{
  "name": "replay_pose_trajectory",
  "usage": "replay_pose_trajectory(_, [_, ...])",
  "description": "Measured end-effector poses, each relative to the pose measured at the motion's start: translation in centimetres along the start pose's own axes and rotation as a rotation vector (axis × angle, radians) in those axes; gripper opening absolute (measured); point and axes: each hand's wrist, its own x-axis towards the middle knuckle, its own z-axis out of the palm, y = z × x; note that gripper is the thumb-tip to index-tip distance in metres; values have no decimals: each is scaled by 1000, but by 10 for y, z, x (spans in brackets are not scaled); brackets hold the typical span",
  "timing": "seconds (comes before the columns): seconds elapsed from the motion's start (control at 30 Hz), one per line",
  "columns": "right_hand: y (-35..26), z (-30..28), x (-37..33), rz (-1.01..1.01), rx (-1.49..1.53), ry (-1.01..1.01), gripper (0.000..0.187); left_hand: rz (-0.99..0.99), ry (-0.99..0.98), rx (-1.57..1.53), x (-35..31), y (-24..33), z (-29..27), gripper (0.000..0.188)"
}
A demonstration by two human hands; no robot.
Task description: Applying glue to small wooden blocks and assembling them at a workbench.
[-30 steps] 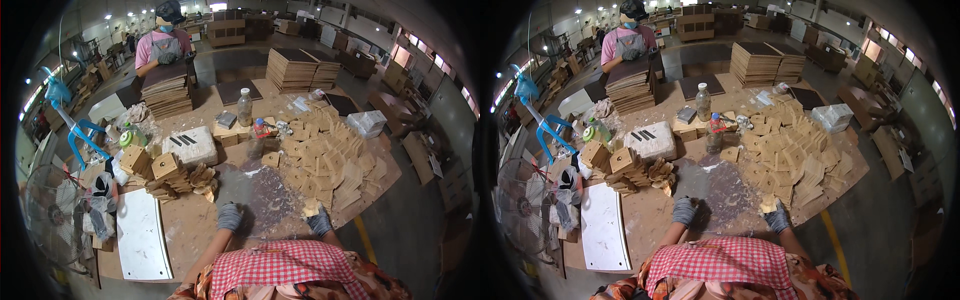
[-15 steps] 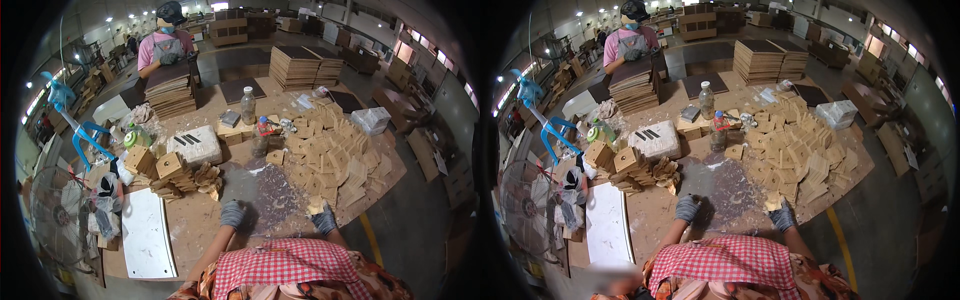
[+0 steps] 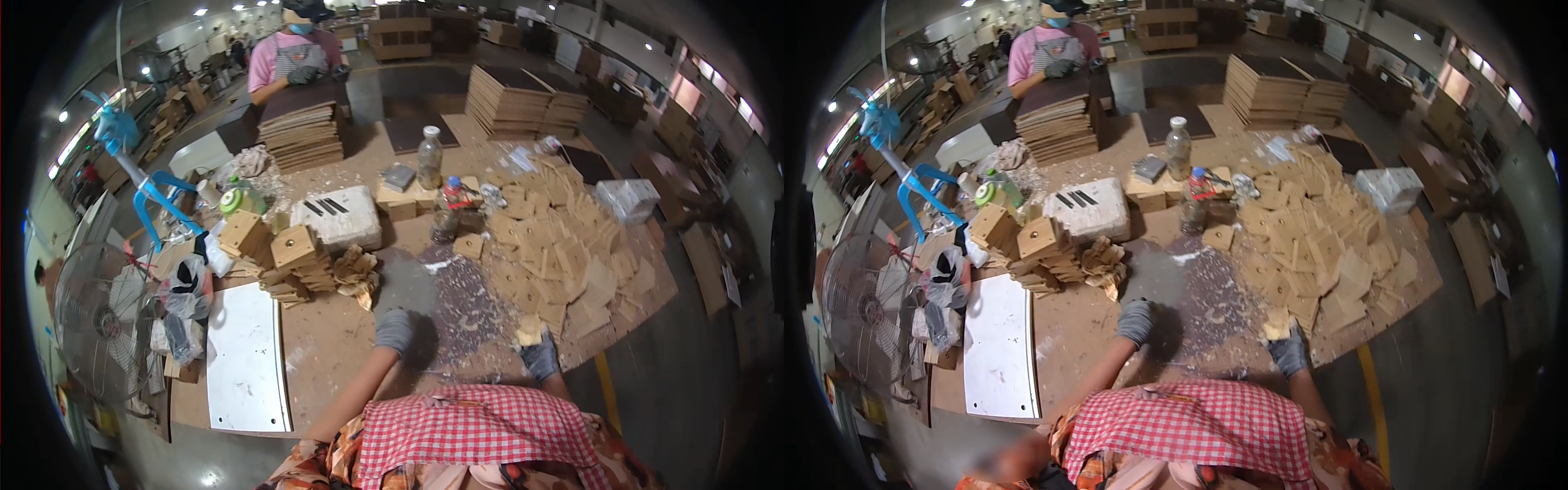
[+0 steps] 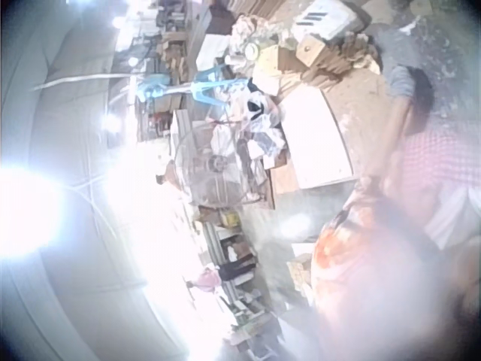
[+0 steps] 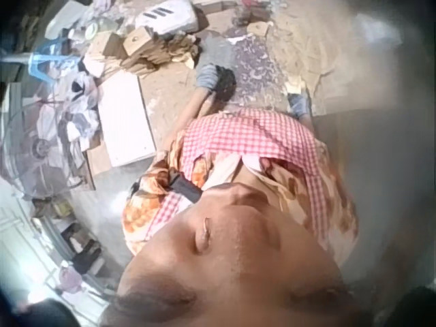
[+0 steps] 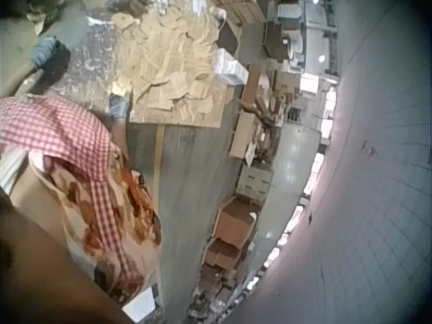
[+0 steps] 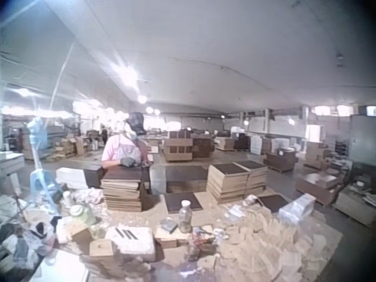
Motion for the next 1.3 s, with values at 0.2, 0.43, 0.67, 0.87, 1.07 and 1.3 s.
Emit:
replay_pose_trajectory(0.2, [-3, 0, 1, 100, -77, -31, 58, 30, 95, -16, 2, -23, 36, 28])
replay_pose_trajectory(0.43, [-4, 1, -5, 72, -18, -22, 57, -90, 42, -157, 3, -19, 24, 26])
replay_pose_trajectory(0.67, [-5, 20, -11, 74, -42, 45, 58, -65, 93, -151, 1, -17, 24, 30])
replay_pose_trajectory(0.87, [0, 10, -5, 116, -43, -23, 62, -135, 44, -134, -9, -13, 9, 27])
replay_pose_trajectory(1.07, [-4, 6, -9, 51, -11, 29, 55, -115, -37, -168, -6, -4, -1, 23])
replay_pose_trajectory(1.3, [-6, 8, -2, 86, -63, -40, 57, -166, -25, -169, -7, -4, -11, 26])
